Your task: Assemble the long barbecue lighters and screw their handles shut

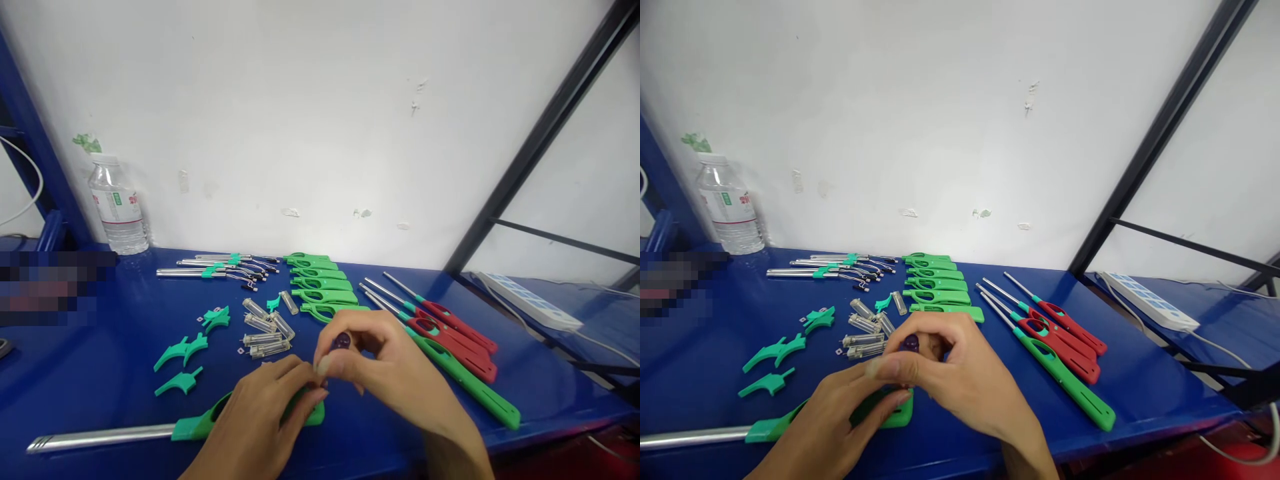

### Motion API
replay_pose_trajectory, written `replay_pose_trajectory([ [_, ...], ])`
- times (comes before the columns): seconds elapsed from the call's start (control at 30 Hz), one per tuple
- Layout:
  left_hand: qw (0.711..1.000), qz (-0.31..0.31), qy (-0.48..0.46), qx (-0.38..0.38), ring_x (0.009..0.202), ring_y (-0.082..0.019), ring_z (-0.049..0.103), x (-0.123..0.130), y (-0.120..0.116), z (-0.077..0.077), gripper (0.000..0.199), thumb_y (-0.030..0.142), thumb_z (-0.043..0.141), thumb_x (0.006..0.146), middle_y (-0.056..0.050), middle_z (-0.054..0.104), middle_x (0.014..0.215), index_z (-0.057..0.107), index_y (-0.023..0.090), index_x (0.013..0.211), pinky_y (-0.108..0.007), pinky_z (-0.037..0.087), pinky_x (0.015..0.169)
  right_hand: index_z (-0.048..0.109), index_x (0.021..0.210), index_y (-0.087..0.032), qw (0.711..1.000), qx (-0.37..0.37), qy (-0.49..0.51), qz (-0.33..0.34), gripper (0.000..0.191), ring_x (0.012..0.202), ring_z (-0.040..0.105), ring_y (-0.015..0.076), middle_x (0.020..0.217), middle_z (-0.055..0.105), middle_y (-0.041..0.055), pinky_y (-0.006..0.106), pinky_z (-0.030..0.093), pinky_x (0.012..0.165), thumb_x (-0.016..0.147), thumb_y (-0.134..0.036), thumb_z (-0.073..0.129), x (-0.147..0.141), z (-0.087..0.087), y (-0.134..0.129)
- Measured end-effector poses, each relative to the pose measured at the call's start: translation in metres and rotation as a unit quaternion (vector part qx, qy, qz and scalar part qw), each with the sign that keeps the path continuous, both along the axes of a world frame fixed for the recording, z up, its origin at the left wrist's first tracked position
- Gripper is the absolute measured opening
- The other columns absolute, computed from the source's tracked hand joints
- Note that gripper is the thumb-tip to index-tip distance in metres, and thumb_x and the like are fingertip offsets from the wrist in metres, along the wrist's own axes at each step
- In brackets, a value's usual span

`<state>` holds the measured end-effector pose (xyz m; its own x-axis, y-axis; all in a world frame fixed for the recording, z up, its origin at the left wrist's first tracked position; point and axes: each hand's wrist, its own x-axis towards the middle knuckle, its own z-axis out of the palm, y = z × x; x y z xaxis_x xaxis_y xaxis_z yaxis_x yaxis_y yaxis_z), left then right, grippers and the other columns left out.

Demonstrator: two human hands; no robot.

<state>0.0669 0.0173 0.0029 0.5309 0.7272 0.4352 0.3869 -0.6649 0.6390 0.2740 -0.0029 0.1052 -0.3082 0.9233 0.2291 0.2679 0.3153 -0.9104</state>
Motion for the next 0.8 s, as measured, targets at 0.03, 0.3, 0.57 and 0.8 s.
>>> replay_pose_trajectory([
  [0.03,1.000,0.001,-0.003,0.003,0.089,-0.018,0.081,0.0006,0.0003,-0.0008,0.021,0.022,0.062,0.113,0.004,0.083,0.100,0.080,0.032,0.109,-0.024,0.058,0.080,0.082,0.089,-0.021,1.000,0.003,0.001,0.016,0.050,0.057,0.051,0.0119,0.067,0.060,-0.0046,0.026,0.039,0.055,0.104,-0.069,0.079,0.0021,-0.0003,0.0000],
  [0.3,1.000,-0.009,-0.021,0.005,0.091,-0.017,0.082,0.0031,0.0011,0.0010,0.026,0.021,0.060,0.113,0.004,0.084,0.099,0.081,0.029,0.100,-0.023,0.057,0.082,0.082,0.094,-0.020,0.999,-0.029,0.034,0.003,0.045,0.054,0.048,0.0107,0.063,0.055,-0.0065,0.024,0.039,0.053,0.111,-0.060,0.072,0.0087,0.0034,-0.0021],
  [0.57,0.999,-0.012,-0.027,0.022,0.086,-0.015,0.082,0.0030,0.0024,-0.0026,0.028,0.023,0.060,0.114,0.007,0.083,0.098,0.084,0.034,0.106,-0.020,0.060,0.082,0.085,0.086,-0.021,0.996,-0.021,0.083,-0.024,0.036,0.051,0.037,0.0084,0.060,0.054,-0.0072,0.025,0.028,0.049,0.096,-0.055,0.093,0.0072,0.0035,-0.0008],
  [0.8,0.998,-0.014,-0.033,0.053,0.088,-0.015,0.084,0.0033,0.0019,-0.0045,0.029,0.021,0.058,0.114,0.006,0.085,0.100,0.082,0.031,0.101,-0.019,0.060,0.080,0.068,0.080,-0.022,0.993,-0.042,0.095,-0.061,0.043,0.056,0.046,0.0083,0.063,0.059,-0.0089,0.021,0.035,0.052,0.085,-0.045,0.104,0.0037,0.0034,-0.0020],
])
